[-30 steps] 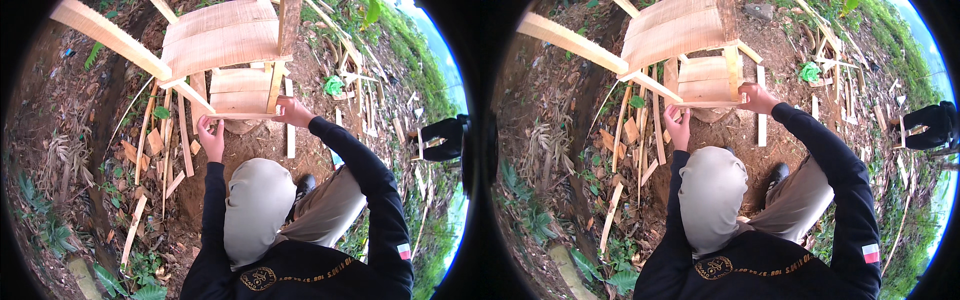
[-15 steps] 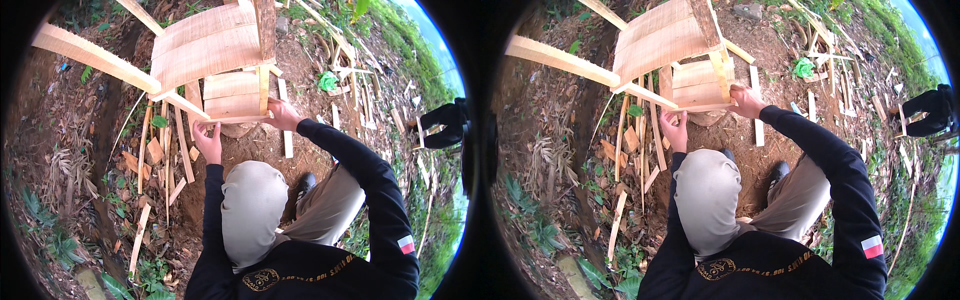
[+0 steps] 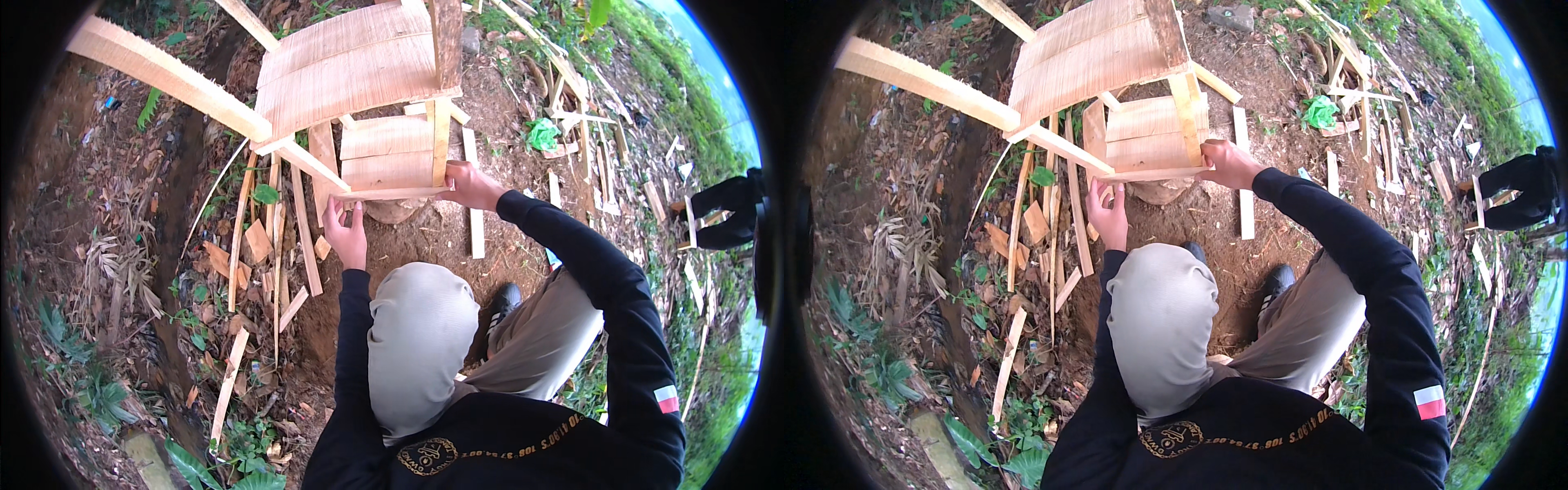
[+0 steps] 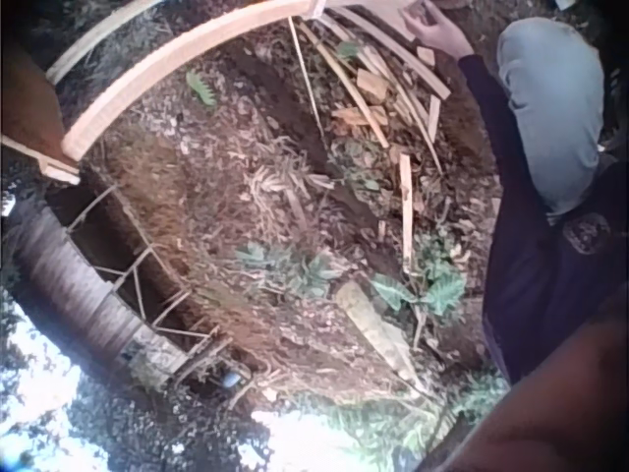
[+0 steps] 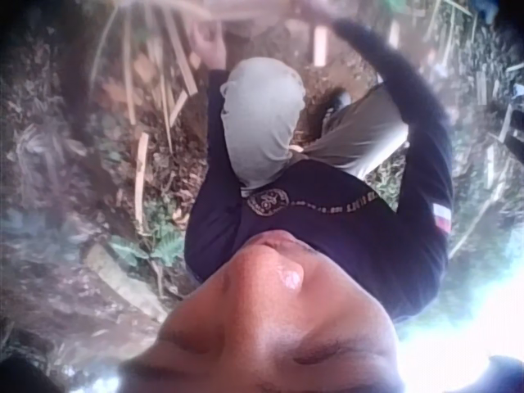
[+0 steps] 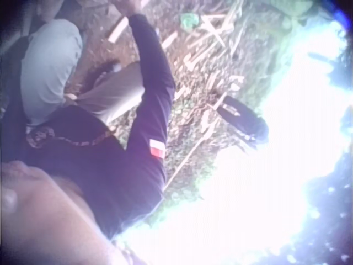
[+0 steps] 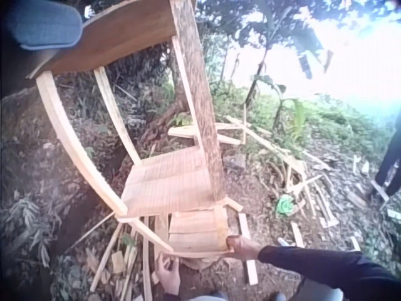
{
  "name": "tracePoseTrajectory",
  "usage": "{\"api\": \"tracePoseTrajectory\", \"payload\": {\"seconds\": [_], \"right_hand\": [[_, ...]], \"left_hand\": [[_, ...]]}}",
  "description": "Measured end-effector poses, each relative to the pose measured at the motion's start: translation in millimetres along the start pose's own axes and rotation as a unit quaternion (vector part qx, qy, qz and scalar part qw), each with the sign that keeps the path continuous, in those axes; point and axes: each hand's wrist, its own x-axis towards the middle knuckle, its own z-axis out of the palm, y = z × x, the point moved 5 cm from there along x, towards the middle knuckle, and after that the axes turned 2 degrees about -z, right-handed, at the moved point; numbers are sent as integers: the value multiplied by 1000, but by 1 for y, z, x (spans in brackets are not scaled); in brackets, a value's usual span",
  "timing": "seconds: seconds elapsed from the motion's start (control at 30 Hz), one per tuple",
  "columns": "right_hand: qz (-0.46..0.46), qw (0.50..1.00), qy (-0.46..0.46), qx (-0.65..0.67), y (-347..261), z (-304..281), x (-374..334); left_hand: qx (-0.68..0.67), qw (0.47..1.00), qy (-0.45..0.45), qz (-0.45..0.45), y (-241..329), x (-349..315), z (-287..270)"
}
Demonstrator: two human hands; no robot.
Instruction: The person assembles a wooden stool or small chair by hand in an outdoor setting. They fit wooden slats into the frame, adjust the legs, and test the stability of the structure. The person handles the wooden pieces directly without using visible tools.
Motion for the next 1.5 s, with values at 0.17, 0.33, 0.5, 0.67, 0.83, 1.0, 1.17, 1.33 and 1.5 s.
{"api": "tracePoseTrajectory", "payload": {"seconds": [0.17, 0.33, 0.5, 0.67, 0.83, 1.0, 1.17, 1.33, 1.5], "right_hand": [[49, 998, -33, 17, 3, 3, -4], [4, 999, 24, 33, -8, 3, -10], [7, 998, 51, 39, -10, 5, -16], [7, 999, 41, 23, -9, 7, -13], [7, 1000, -6, -5, 4, 10, -12], [-103, 992, 54, -40, -4, 8, -11], [-91, 993, 28, -67, -8, 9, -10], [-71, 995, 13, -71, -11, 5, -9], [-58, 997, -1, -58, -4, 7, -7]], "left_hand": [[21, 1000, 4, -4, 5, 0, 6], [40, 999, 10, -6, 5, 1, 6], [26, 1000, 6, -6, 4, 1, 7], [40, 999, 14, -9, 6, 1, 6], [56, 998, 9, -2, 8, -1, 10], [71, 997, 0, 0, 0, 1, 8], [85, 996, -4, 9, -3, 2, 7], [93, 996, 0, 10, -2, 3, 7], [79, 997, -4, 5, 4, 2, 8]]}}
